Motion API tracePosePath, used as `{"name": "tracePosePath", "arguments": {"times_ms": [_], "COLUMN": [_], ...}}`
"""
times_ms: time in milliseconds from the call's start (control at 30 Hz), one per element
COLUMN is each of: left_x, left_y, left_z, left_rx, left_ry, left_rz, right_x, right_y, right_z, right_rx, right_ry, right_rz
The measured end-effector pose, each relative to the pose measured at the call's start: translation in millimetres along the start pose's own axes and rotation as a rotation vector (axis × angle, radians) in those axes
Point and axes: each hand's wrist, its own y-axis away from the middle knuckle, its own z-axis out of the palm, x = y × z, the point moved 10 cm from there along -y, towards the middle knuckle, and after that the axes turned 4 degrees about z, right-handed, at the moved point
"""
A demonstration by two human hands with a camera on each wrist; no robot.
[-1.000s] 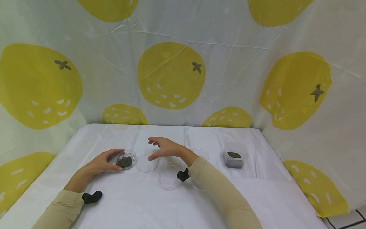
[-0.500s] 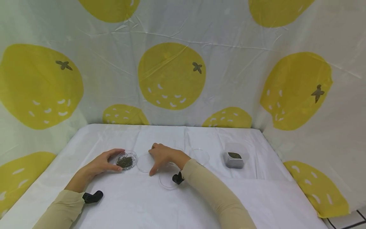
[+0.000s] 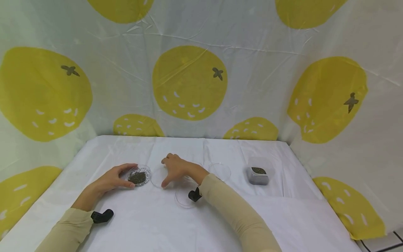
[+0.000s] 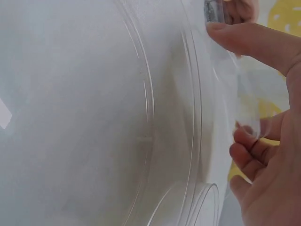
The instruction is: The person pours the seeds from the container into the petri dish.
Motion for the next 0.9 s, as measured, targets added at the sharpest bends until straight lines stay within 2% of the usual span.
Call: {"name": "tracePosePath", "arguments": {"times_ms": [133, 300, 367, 533, 767, 900], "left_x": [-1.0, -2.0, -2.9, -3.9, -1.0, -0.4], "left_y": [-1.0, -0.9, -0.4, 0.5, -0.8, -0.5], "left_z": [0.6, 0.7, 0.2, -0.7, 0.9, 0.8], "left_rx": [-0.004, 0.001, 0.004, 0.005, 0.0, -0.001], "left_ry": [0.01, -0.004, -0.005, 0.004, -0.007, -0.005], "left_rz": [-0.018, -0.032, -0.04, -0.051, -0.039, -0.037], "right_x": [1, 3, 3, -2, -10, -12], "right_y": [-1.5, -1.9, -3.4, -8.6, -12.9, -16.5], "right_z": [-4, -4, -2, 1, 10, 13], "right_rx": [0.031, 0.049, 0.061, 0.074, 0.002, -0.002], "right_ry": [-0.13, -0.409, -0.485, -0.567, -0.762, -0.808], "right_rz": [-0.017, 0.027, 0.038, 0.036, 0.05, 0.076]}}
